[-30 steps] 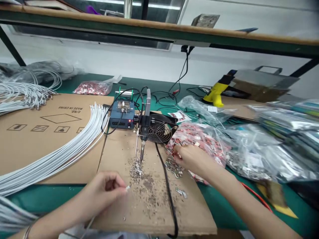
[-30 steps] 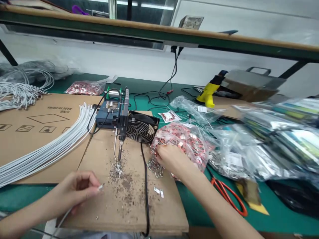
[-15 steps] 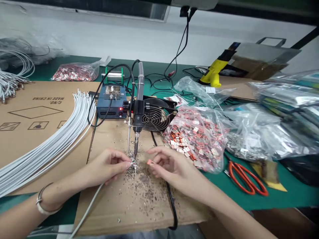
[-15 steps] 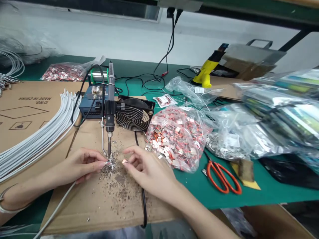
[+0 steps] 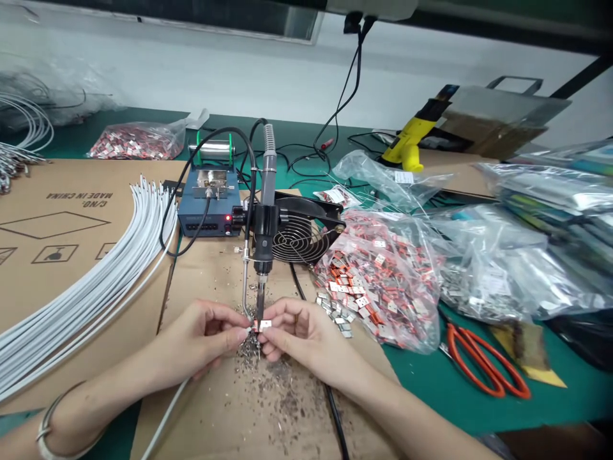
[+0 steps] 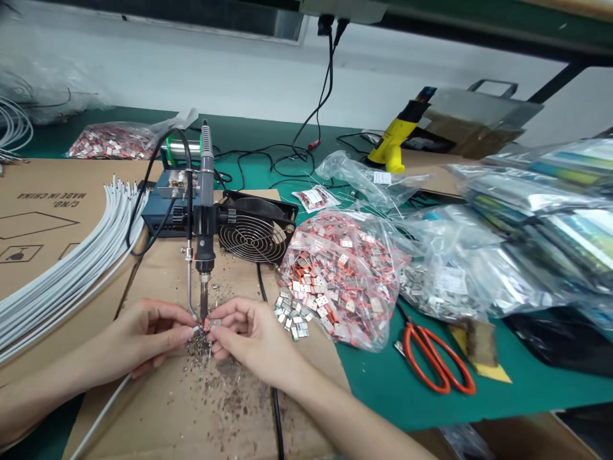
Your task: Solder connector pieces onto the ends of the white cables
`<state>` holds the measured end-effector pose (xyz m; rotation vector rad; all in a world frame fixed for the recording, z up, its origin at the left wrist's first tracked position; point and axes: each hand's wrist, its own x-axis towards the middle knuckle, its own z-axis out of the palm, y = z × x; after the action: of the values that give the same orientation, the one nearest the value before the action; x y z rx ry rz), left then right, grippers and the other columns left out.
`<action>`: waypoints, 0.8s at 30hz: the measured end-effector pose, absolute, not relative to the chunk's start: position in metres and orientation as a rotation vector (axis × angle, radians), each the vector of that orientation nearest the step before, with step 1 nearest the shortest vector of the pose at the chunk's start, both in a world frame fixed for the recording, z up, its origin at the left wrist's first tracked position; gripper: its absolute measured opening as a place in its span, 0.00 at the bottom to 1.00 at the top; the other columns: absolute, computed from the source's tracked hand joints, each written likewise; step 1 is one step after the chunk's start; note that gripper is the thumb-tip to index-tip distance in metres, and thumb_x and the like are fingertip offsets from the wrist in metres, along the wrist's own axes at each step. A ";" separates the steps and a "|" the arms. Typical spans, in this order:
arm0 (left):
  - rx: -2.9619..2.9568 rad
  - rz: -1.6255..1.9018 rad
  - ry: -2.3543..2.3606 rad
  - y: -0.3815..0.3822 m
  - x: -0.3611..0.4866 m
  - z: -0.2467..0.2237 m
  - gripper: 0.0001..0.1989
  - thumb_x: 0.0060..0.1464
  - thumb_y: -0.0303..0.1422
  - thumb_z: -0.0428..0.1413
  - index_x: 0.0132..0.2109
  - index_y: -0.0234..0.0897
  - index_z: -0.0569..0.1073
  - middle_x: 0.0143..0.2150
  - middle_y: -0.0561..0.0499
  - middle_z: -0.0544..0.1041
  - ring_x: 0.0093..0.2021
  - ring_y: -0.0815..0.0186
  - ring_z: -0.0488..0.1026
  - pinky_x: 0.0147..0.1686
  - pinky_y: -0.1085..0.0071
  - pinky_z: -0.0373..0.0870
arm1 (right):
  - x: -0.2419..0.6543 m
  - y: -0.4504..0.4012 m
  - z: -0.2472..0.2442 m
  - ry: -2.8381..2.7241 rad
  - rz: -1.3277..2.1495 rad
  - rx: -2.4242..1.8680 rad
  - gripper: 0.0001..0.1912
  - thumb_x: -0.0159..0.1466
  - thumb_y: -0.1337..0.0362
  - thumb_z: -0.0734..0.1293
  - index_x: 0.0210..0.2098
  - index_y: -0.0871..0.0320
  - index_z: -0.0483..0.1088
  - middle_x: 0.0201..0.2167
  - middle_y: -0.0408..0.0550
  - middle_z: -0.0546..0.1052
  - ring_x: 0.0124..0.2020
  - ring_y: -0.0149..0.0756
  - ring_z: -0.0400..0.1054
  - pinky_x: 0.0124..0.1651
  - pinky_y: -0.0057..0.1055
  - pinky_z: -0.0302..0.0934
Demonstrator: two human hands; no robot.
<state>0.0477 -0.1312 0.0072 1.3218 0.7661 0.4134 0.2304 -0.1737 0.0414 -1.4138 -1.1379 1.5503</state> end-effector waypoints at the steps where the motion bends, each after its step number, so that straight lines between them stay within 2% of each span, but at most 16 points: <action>1: 1.321 0.405 0.770 -0.131 0.047 0.007 0.16 0.53 0.42 0.53 0.39 0.31 0.72 0.16 0.60 0.59 0.13 0.78 0.51 0.10 0.83 0.49 | 0.230 -0.173 0.042 -1.134 1.554 -1.421 0.11 0.51 0.67 0.71 0.31 0.63 0.66 0.22 0.42 0.73 0.21 0.24 0.69 0.26 0.20 0.67; 7: 1.332 0.366 0.752 -0.130 0.044 0.008 0.16 0.55 0.42 0.53 0.40 0.31 0.71 0.17 0.60 0.59 0.14 0.78 0.53 0.11 0.84 0.51 | 0.229 -0.172 0.046 -1.125 1.562 -1.463 0.10 0.52 0.67 0.72 0.31 0.63 0.67 0.23 0.43 0.74 0.22 0.24 0.69 0.27 0.20 0.67; 24: 1.272 0.303 0.749 -0.128 0.043 0.016 0.14 0.55 0.40 0.54 0.40 0.32 0.70 0.17 0.60 0.60 0.15 0.78 0.52 0.11 0.85 0.53 | 0.230 -0.174 0.047 -1.135 1.545 -1.452 0.10 0.51 0.67 0.72 0.30 0.64 0.69 0.21 0.42 0.72 0.18 0.21 0.65 0.23 0.18 0.62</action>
<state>0.0429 -0.1279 0.0156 1.2722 0.7493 0.3027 0.2302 -0.1738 0.0472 -1.4516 -1.1345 1.5446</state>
